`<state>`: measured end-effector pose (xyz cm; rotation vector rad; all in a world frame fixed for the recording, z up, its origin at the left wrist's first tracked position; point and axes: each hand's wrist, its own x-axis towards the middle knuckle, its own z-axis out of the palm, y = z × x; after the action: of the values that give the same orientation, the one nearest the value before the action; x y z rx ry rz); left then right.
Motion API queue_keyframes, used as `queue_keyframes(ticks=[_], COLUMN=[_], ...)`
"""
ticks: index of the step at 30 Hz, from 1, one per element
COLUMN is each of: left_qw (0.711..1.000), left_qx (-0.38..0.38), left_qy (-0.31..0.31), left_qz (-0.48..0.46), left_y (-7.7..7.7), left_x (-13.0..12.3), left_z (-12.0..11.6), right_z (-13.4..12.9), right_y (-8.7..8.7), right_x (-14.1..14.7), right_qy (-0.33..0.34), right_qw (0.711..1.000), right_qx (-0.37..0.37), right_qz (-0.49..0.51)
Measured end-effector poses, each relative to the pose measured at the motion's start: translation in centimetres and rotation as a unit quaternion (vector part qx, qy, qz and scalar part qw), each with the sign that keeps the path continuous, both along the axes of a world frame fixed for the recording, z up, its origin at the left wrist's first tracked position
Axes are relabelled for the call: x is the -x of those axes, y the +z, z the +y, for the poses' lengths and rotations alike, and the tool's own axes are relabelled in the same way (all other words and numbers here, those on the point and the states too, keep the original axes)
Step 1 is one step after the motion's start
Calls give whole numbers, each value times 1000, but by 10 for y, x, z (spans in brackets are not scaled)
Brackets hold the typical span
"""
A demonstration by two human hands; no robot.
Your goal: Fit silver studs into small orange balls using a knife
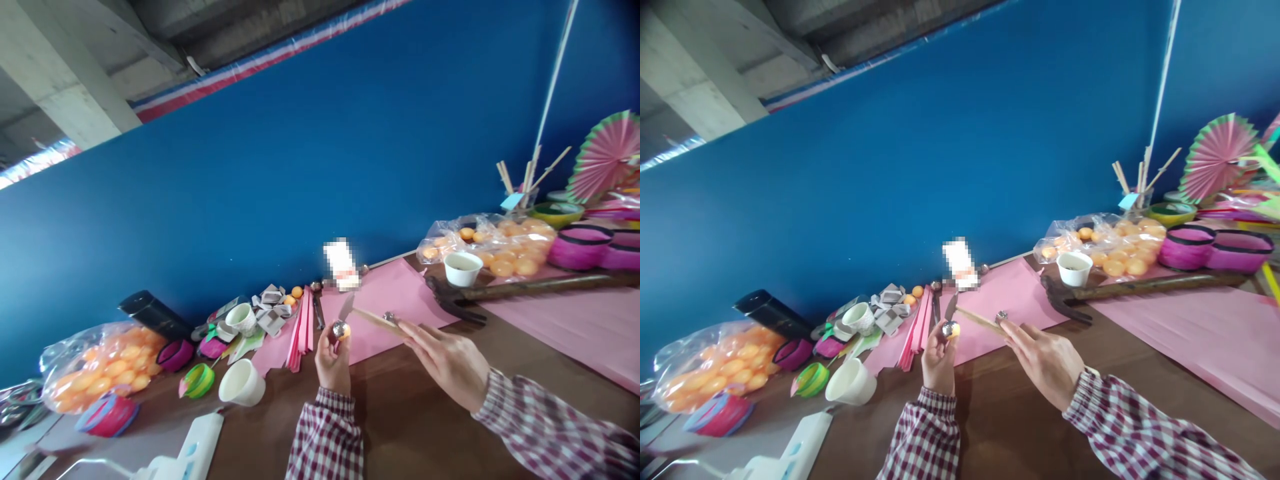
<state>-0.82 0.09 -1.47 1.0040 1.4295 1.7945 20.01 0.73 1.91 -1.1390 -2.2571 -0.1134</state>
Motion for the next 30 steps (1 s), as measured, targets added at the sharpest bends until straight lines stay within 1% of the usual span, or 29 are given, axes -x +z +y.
queue_keyframes(ticks=[4,9,13,15,18,20,21,24,27,30], left_qw=[1000,999,995,991,984,980,981,988,992,992], left_qx=[-16,-19,-7,-2,1,9,12,31,33,33], left_qy=[-23,-23,-42,-43,-21,-14,-13,-28,-33,-33], left_qz=[-7,-45,-88,-123,-179,-197,-193,-149,-119,-116], left_y=[-1,-6,-10,-9,-5,-3,-2,-3,-4,-3], left_x=[1,2,1,0,-2,-3,-3,-3,-4,-6], left_z=[0,3,4,5,5,5,5,3,0,-1], right_z=[2,3,5,8,20,29,33,42,42,40], right_y=[-1,-3,-2,0,-1,-4,-6,-12,-13,-13], right_x=[-1,-2,-2,-4,-11,-17,-21,-27,-26,-21], right_qy=[1,-16,-18,-38,-101,-132,-152,-160,-165,-169], right_qw=[1000,1000,999,999,994,990,987,981,976,973], right_qx=[3,0,10,19,32,42,49,79,100,103], right_qz=[-21,-10,-39,-32,-1,-15,-25,-71,-101,-117])
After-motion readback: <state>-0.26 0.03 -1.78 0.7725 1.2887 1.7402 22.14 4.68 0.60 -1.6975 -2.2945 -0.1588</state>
